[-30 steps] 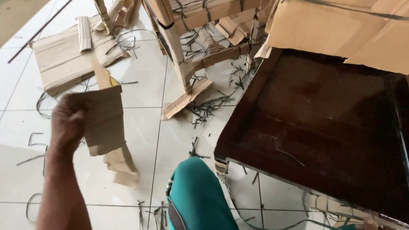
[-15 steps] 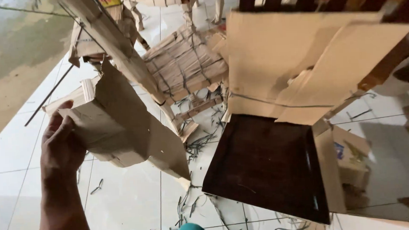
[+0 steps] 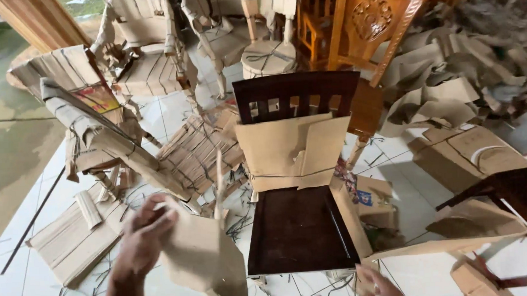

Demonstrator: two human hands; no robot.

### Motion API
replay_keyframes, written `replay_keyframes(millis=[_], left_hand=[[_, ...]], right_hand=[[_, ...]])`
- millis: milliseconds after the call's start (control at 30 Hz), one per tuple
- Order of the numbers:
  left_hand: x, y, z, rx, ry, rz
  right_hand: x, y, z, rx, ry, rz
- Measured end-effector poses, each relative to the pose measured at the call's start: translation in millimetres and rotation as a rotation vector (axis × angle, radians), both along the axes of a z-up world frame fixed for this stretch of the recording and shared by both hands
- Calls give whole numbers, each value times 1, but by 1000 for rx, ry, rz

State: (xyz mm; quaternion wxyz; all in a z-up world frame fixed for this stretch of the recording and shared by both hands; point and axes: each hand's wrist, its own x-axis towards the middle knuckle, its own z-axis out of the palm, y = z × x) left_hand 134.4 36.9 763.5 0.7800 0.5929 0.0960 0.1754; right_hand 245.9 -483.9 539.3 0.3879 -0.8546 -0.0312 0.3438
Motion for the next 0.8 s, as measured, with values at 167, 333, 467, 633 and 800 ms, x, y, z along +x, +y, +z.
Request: replay_keyframes(millis=[167, 333, 467, 633, 800], left_hand=[[29, -83, 32, 62, 82, -389], [48, -134, 36, 28, 88, -732], [55, -134, 32, 63, 30, -702], [33, -127, 55, 542, -41, 233], [41, -88, -3, 483, 398, 402]], right_hand=[[-4, 75, 210, 201, -448, 83], [8, 112, 259, 200, -982, 766], [14, 110, 209, 385, -922, 627], [38, 81, 163, 159, -1059, 262], [69, 83, 233, 412, -908, 92]])
